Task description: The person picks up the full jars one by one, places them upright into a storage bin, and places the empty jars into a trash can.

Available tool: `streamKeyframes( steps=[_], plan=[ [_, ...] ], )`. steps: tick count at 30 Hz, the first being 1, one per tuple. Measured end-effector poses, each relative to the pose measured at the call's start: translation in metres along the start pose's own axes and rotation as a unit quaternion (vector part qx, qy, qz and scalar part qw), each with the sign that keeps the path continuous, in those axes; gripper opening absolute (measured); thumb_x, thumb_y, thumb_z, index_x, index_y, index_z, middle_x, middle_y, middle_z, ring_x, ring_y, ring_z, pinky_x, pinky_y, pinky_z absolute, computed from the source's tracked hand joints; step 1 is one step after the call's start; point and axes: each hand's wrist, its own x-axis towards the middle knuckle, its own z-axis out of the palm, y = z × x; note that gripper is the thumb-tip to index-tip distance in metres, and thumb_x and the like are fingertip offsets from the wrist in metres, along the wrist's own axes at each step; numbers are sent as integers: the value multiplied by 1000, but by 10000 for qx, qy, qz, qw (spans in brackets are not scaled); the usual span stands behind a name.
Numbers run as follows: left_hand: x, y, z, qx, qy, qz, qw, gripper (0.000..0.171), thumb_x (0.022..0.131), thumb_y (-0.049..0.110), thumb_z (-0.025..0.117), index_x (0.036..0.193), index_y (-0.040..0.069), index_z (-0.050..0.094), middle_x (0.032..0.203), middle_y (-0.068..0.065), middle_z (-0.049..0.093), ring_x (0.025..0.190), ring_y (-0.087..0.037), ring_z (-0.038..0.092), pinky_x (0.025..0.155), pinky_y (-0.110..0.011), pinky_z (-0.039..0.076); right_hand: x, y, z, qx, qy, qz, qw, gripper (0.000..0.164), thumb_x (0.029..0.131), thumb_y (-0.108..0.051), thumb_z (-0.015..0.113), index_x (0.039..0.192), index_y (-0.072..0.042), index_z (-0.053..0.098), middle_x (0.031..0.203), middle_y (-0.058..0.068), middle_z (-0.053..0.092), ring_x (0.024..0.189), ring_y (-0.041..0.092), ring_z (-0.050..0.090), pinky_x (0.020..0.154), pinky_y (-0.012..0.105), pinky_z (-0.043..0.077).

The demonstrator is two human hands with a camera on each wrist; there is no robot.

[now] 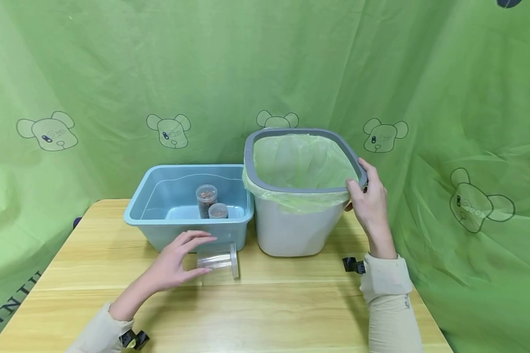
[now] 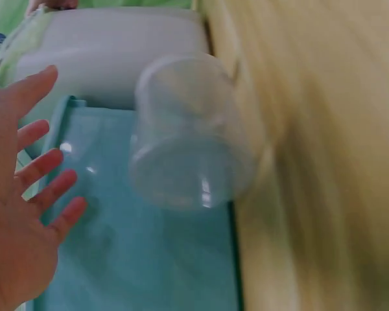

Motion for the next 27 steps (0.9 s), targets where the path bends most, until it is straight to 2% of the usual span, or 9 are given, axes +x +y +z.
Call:
streamKeyframes(
  steps=[5,10,19,27],
  plan=[
    [-7,-7,6,132,-547,-218,9982,72,84,50,81,148,27,56,149,-2,55,137,-25,52,115,-57,44,1,1,-1,-30,-13,-67,10000,62,105,-19,50,163,-10,30,119,9,55,63,14,59,50,30,59],
    [-9,-10,9,125,-841,-292,9959,72,85,48,82,149,27,55,150,-4,55,138,-27,51,113,-58,45,0,1,-1,-14,-41,-56,10000,62,105,-19,49,163,-10,29,122,16,56,63,14,60,50,31,60],
    [-11,-17,19,62,-1039,-394,9938,76,81,40,87,149,28,55,150,-5,55,138,-28,51,112,-59,47,-1,0,0,21,-31,-79,10000,62,105,-18,49,163,-9,29,122,18,55,62,14,59,49,30,59],
    [-11,-20,28,76,-1095,-348,9933,75,80,35,89,148,27,56,147,-4,56,134,-28,52,113,-55,46,-1,1,0,-4,-23,-123,9999,62,105,-19,49,163,-9,30,122,18,56,62,14,60,49,33,60]
  ],
)
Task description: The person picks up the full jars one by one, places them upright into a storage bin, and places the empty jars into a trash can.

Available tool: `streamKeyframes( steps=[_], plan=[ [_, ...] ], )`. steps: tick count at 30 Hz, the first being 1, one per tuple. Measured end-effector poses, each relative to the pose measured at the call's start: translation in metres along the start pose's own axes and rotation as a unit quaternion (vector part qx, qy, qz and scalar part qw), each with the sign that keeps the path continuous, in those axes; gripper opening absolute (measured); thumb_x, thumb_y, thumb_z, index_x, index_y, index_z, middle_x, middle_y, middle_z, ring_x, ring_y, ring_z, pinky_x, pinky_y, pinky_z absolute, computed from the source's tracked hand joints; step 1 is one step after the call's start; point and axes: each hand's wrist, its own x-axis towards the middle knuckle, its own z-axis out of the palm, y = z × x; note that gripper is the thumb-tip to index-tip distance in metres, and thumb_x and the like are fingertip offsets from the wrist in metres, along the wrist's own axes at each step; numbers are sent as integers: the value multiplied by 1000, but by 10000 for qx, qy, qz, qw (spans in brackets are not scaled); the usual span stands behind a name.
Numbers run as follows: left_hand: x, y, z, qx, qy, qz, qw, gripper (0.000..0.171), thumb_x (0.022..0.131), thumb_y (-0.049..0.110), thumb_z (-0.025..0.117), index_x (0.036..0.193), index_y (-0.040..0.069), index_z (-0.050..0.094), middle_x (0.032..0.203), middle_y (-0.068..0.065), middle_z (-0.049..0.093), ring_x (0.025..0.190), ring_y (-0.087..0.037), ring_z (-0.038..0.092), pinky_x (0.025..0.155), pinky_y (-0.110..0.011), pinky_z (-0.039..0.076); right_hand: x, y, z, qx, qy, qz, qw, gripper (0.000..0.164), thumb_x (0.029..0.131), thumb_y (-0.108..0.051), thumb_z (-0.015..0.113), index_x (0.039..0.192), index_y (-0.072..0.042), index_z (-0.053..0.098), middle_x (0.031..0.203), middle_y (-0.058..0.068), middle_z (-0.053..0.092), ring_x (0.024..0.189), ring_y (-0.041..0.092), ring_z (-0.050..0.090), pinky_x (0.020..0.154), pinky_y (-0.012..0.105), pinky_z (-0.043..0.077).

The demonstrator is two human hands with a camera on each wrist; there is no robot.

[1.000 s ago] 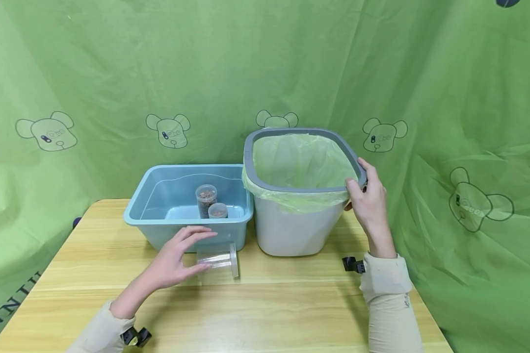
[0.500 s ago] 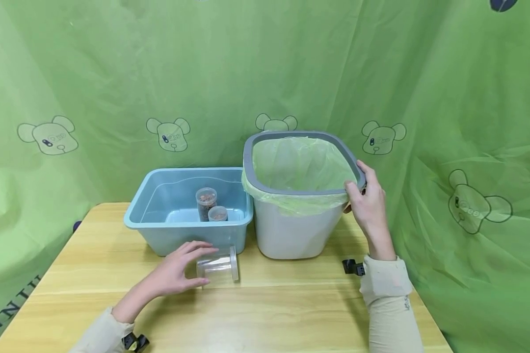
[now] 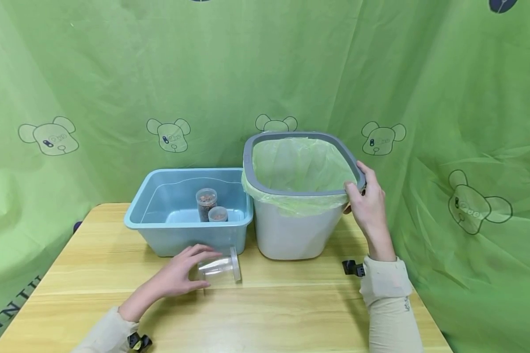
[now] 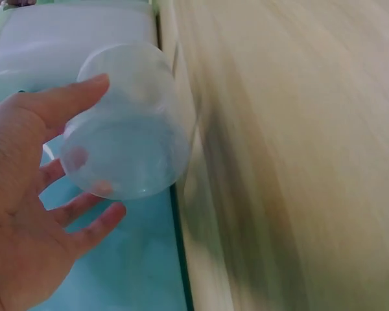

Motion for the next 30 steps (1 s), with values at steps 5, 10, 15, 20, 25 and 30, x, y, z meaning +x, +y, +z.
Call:
streamKeyframes(
  steps=[5,10,15,20,25,30],
  plan=[
    [1,0,1,-96,-49,-93,9999,74,81,33,88,148,28,56,146,-2,56,133,-28,53,114,-54,45,0,1,0,24,1,-3,10000,62,105,-18,49,163,-9,29,121,18,55,62,14,59,48,30,59],
    [2,0,1,-131,-55,-132,9998,75,81,35,88,148,29,56,145,-3,55,133,-28,52,113,-55,45,0,2,0,17,2,-14,10000,62,105,-19,49,163,-10,30,121,18,55,62,14,60,48,31,59],
    [2,-2,1,-232,-114,-216,9994,75,80,37,88,148,31,56,143,-3,56,131,-29,53,111,-57,47,0,1,1,-7,11,-31,10000,61,105,-19,49,163,-9,30,119,15,56,62,14,60,48,30,59],
    [1,-2,1,-266,-137,-288,9991,76,78,39,89,147,34,57,142,-1,57,130,-26,53,110,-57,47,0,1,0,-12,-1,-38,10000,62,105,-19,49,163,-9,30,119,17,56,62,14,60,48,30,59],
    [-1,-3,2,-259,9,-194,9995,74,76,38,90,143,33,60,139,1,59,129,-24,54,109,-56,49,0,1,0,-11,-27,-23,10000,62,105,-19,49,163,-9,29,121,20,56,62,14,60,49,32,60],
    [-2,-2,-1,-280,207,-79,9994,69,76,37,89,139,32,63,135,3,61,126,-21,55,107,-55,50,0,2,0,-1,-17,-15,10000,62,105,-20,49,163,-10,29,123,21,56,62,14,60,50,33,60]
  ],
)
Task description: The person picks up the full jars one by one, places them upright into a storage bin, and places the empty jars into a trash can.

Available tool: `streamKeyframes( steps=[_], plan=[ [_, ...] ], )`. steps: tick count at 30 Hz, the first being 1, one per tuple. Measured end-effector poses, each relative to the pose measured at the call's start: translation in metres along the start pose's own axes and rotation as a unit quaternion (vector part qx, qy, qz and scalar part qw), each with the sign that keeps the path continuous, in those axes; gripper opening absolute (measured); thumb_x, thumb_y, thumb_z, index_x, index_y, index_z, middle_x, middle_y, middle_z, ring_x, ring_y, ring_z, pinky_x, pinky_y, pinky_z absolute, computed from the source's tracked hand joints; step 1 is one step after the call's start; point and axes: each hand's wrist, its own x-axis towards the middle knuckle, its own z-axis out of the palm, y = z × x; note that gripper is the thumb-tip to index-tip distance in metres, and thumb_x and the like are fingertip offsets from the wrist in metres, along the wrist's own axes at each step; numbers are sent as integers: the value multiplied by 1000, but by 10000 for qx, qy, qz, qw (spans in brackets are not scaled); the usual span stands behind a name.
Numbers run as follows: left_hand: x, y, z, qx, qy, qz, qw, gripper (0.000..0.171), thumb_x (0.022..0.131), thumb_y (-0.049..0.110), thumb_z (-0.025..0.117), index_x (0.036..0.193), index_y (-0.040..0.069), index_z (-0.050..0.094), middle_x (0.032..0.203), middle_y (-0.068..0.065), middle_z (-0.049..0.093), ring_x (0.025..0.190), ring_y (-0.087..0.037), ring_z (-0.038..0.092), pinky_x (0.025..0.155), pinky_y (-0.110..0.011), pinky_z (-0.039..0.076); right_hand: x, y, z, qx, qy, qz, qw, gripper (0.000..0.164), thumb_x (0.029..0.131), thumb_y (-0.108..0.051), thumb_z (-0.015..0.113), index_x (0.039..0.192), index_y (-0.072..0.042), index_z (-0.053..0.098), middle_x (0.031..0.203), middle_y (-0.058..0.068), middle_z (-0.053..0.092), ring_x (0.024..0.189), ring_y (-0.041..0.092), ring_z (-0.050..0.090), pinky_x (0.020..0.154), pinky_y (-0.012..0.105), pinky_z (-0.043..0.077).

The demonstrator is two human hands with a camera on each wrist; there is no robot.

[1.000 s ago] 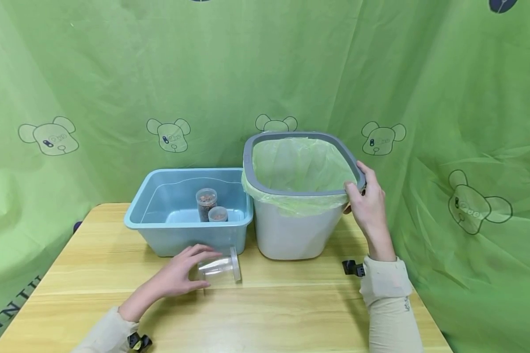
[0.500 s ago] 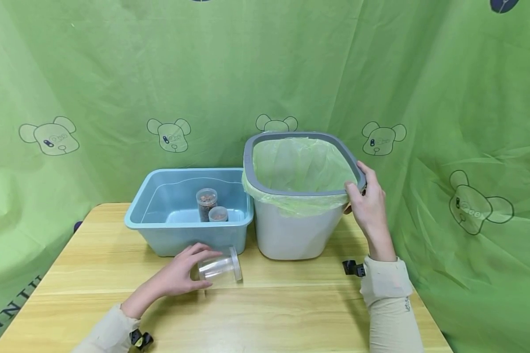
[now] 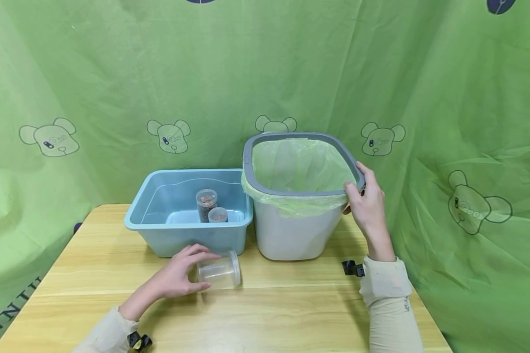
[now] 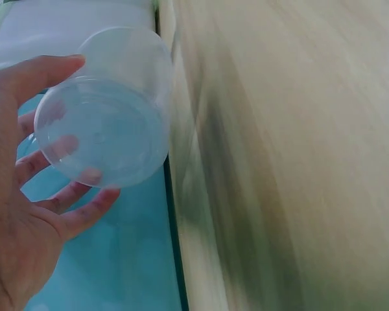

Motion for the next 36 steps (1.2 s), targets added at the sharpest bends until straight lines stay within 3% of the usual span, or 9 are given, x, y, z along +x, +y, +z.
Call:
streamKeyframes(
  steps=[10,16,25,31,36],
  plan=[
    [2,11,-11,37,307,240,9992,64,75,35,89,135,29,67,132,6,62,124,-19,54,105,-56,49,0,-1,-1,-55,11,-11,10000,62,106,-21,49,163,-10,29,118,14,56,62,13,60,49,30,59],
    [5,23,-26,-28,619,542,9966,64,75,36,88,136,30,66,134,7,62,125,-17,54,105,-53,51,-1,-1,-1,-62,-6,9,10000,61,106,-20,48,163,-10,28,122,18,55,63,13,60,49,30,59],
    [9,43,-61,-273,1303,1145,9845,63,76,31,89,135,26,68,137,2,63,128,-20,56,106,-50,52,1,0,0,-59,6,-16,10000,62,106,-20,49,163,-10,29,122,15,55,62,14,59,49,31,59],
    [10,53,-85,-609,1649,1189,9772,64,74,27,89,134,24,69,138,-2,63,128,-22,56,106,-53,52,1,0,0,-64,-29,-37,10000,62,106,-20,49,163,-10,29,125,23,55,62,14,60,50,34,60],
    [16,59,-105,-840,2031,1408,9653,63,71,23,89,131,21,71,137,-6,63,129,-22,55,108,-42,50,1,0,0,-53,-38,-34,10000,62,106,-21,48,163,-10,29,126,24,55,63,14,59,50,34,60]
  ],
)
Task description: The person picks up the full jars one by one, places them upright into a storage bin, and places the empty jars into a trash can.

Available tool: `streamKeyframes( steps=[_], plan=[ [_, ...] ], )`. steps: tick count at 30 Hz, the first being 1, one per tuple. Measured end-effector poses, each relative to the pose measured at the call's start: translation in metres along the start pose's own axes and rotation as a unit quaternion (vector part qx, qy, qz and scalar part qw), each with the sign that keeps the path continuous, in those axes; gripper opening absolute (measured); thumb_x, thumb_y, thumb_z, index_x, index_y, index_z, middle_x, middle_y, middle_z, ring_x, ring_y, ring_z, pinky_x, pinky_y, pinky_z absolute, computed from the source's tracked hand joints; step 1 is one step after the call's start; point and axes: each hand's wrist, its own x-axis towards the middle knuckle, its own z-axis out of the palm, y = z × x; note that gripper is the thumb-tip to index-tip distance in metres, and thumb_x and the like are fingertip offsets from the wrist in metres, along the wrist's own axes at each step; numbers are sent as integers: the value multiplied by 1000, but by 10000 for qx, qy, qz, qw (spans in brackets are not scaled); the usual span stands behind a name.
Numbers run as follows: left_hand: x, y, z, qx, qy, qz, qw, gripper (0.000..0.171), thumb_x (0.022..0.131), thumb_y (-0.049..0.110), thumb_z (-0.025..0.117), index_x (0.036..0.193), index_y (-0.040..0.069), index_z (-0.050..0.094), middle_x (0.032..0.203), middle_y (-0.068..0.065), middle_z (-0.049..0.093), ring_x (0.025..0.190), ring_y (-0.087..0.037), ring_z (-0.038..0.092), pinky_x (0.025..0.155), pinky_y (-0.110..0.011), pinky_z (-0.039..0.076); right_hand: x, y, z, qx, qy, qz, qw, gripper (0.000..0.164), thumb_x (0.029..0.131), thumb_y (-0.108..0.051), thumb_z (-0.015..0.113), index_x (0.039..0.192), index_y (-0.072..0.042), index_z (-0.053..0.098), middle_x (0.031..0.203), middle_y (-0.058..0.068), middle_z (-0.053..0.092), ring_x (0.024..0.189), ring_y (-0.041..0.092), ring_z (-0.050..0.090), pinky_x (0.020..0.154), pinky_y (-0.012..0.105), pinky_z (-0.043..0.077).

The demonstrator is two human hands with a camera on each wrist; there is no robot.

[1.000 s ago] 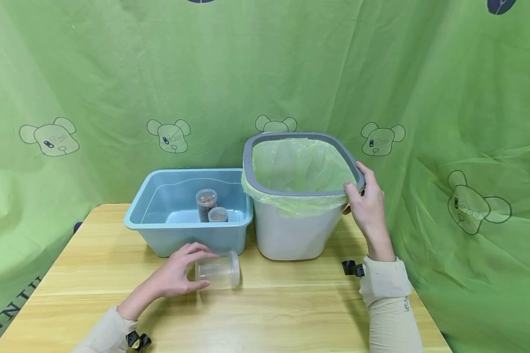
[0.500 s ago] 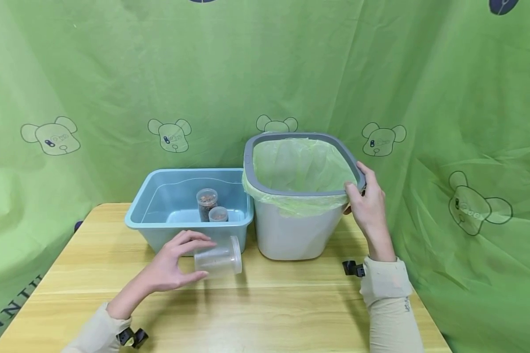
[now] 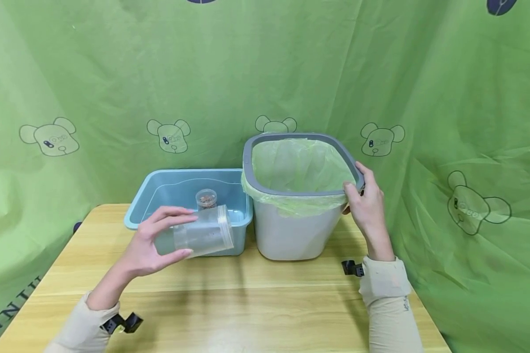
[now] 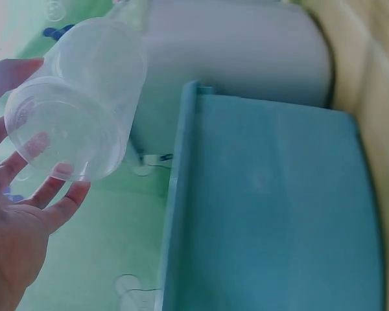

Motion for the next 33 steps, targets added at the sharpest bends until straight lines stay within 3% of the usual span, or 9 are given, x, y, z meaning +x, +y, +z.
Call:
streamKeyframes(
  steps=[3,7,14,18,28,33],
  plan=[
    [11,3,-8,-154,265,314,9990,61,71,20,89,130,16,72,134,-11,64,128,-23,57,110,-32,47,0,-1,0,-8,11,10,10000,62,106,-21,48,163,-9,28,125,24,55,62,14,59,49,32,59],
    [25,7,-15,-326,577,640,9958,58,73,19,87,128,11,72,133,-14,65,127,-23,59,110,-28,47,0,-2,-1,-20,30,9,10000,62,106,-21,48,163,-9,29,124,23,55,62,14,59,49,31,59],
    [43,13,-21,-932,855,748,9891,59,70,6,85,127,0,70,134,-20,62,130,-27,57,114,-32,48,1,-3,1,22,-1,7,10000,61,106,-21,48,163,-10,29,126,23,55,62,14,59,49,31,59],
    [54,15,-17,-1263,923,808,9844,60,69,1,85,126,-4,68,134,-22,61,130,-29,56,115,-37,48,1,-2,1,48,8,45,10000,62,106,-21,48,163,-10,29,127,23,55,62,14,59,49,30,59],
    [85,20,1,-1431,1085,813,9804,59,71,11,85,126,-3,68,135,-20,61,128,-28,57,112,-41,51,0,0,1,13,39,100,9999,62,105,-21,48,163,-12,29,123,21,56,63,15,60,50,31,60],
    [103,18,14,-1780,1134,801,9742,60,73,9,85,128,-6,65,136,-27,58,129,-31,56,115,-47,48,0,0,1,7,62,115,9999,61,105,-21,48,163,-12,29,123,19,56,63,14,59,49,30,59]
  ],
)
